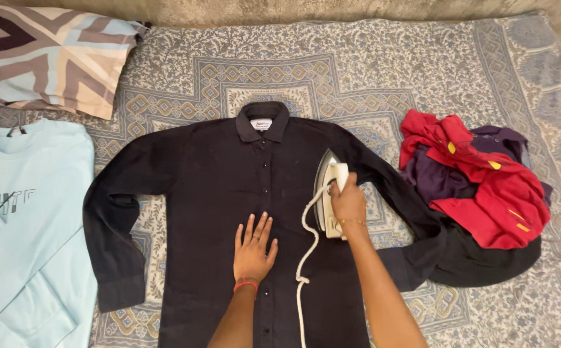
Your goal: The person irons a black long-sleeved shirt laid out on a patterned bedspread. They use a white electric iron to smooth the front, sleeves, and collar of the shirt. After ironing, the person folds the shirt neatly and places it on top of a light blue sweatshirt.
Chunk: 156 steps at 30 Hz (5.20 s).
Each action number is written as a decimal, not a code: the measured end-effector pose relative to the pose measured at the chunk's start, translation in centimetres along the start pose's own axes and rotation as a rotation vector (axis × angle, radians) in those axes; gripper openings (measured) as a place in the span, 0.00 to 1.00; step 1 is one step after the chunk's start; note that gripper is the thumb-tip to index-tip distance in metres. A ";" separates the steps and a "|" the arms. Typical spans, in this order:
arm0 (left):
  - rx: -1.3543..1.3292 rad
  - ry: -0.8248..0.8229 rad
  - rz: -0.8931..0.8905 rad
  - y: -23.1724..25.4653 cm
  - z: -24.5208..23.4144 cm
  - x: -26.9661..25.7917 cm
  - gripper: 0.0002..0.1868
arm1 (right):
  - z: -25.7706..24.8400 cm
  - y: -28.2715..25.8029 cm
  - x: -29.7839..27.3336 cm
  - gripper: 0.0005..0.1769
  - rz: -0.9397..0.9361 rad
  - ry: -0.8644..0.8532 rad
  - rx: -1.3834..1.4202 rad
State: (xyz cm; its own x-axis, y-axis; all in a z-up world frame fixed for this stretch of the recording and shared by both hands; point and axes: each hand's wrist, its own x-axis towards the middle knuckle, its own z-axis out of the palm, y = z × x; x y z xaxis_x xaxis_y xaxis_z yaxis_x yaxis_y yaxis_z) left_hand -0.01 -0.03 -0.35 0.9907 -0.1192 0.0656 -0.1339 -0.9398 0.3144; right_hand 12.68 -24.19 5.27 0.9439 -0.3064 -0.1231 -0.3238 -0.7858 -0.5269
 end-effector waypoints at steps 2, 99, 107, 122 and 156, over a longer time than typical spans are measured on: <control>0.002 0.000 -0.003 -0.1 0.0 -0.1 0.31 | -0.4 0.7 -1.8 0.22 -0.013 0.016 0.020; -0.213 -0.256 0.038 9.8 -3.0 -26.7 0.18 | -5.1 10.4 -28.3 0.30 -0.003 -0.074 0.110; -0.451 0.030 0.094 9.4 -2.3 -32.1 0.16 | -6.9 8.9 -30.2 0.44 -0.068 -0.098 0.066; -0.288 0.088 -0.458 14.5 -2.4 -21.6 0.41 | -5.3 10.4 -28.1 0.26 -0.081 -0.165 0.089; -2.006 -0.398 -0.762 18.1 3.9 -17.3 0.17 | -6.7 11.0 -28.4 0.51 -0.167 -0.303 0.285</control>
State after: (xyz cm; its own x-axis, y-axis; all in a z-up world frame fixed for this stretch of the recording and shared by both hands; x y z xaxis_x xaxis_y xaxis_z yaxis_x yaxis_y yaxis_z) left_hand -19.50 -16.18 0.53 0.7675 -0.2788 -0.5773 0.5986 0.6339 0.4897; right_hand -18.12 -27.71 8.57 0.9718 0.0169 -0.2353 -0.1747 -0.6190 -0.7657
